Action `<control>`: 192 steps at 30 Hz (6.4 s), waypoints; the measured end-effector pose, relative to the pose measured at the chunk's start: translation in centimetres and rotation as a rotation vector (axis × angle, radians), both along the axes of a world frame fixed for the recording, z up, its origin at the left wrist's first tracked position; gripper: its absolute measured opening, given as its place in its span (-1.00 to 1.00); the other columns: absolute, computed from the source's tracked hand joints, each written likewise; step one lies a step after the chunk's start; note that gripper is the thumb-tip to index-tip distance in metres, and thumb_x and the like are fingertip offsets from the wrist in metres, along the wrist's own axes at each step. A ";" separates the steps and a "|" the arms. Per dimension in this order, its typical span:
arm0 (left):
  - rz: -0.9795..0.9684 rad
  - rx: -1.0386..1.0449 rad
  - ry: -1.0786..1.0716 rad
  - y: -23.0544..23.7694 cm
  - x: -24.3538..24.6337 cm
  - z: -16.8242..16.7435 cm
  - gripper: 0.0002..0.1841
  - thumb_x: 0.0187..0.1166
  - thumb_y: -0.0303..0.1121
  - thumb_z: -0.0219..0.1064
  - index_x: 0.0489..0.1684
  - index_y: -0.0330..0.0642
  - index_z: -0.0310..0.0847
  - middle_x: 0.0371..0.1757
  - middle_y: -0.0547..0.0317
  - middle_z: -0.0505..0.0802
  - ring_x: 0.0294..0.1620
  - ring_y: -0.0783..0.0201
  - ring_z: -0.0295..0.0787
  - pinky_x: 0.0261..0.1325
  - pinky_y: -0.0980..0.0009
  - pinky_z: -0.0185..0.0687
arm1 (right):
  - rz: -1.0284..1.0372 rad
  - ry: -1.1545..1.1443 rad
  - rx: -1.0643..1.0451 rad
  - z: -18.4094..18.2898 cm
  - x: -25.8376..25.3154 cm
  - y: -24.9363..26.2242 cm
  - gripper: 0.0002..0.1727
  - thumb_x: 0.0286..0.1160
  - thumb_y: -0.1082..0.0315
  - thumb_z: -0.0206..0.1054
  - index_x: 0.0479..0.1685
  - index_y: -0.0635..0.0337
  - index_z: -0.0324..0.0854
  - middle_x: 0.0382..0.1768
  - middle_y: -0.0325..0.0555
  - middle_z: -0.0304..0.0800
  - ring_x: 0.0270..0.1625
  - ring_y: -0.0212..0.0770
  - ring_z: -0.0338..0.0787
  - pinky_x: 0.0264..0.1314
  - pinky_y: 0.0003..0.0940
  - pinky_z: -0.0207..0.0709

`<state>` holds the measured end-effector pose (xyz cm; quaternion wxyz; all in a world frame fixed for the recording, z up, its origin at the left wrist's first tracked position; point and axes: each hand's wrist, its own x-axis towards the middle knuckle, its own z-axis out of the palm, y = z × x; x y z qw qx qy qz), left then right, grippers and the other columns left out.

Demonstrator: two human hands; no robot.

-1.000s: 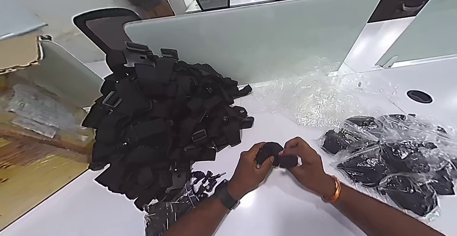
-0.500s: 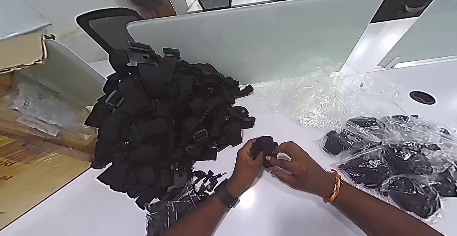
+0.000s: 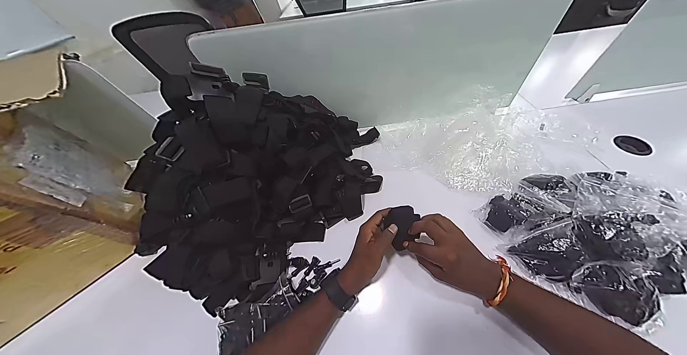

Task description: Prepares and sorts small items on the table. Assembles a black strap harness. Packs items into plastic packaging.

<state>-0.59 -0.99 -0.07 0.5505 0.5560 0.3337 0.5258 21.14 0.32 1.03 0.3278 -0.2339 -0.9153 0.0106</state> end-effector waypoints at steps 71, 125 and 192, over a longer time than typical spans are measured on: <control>0.345 0.038 0.194 5.8 1.7 4.9 -0.36 0.35 -0.68 0.42 0.54 -0.35 0.43 0.27 -0.09 0.78 0.04 0.09 0.85 0.05 0.15 0.87 | -0.127 1.109 -0.869 -0.2 2.4 4.6 -0.72 0.49 0.40 0.29 0.12 0.33 0.56 -0.13 -0.07 0.83 -0.14 -0.24 0.86 -0.09 -0.32 0.80; 0.566 0.367 0.668 3.6 0.9 -1.3 -0.77 0.30 -0.38 0.56 -0.10 -0.18 0.83 0.09 0.04 0.84 0.26 0.09 0.70 0.40 0.12 0.57 | 0.183 0.756 -1.276 -0.4 0.6 1.9 -0.53 0.59 0.43 0.36 0.40 0.32 0.33 0.03 0.09 0.82 -0.12 -0.07 0.90 -0.23 -0.24 0.84; 0.449 0.331 0.663 3.0 1.9 -1.5 -0.77 0.50 -0.40 0.38 -0.02 -0.37 0.69 -0.19 0.06 0.83 -0.26 0.40 0.79 -0.15 0.51 0.77 | -0.174 0.664 -0.746 -1.3 1.9 3.2 -0.78 0.30 0.36 0.59 -0.25 0.19 0.63 -0.41 -0.26 0.75 -0.51 -0.44 0.68 -0.48 -0.56 0.61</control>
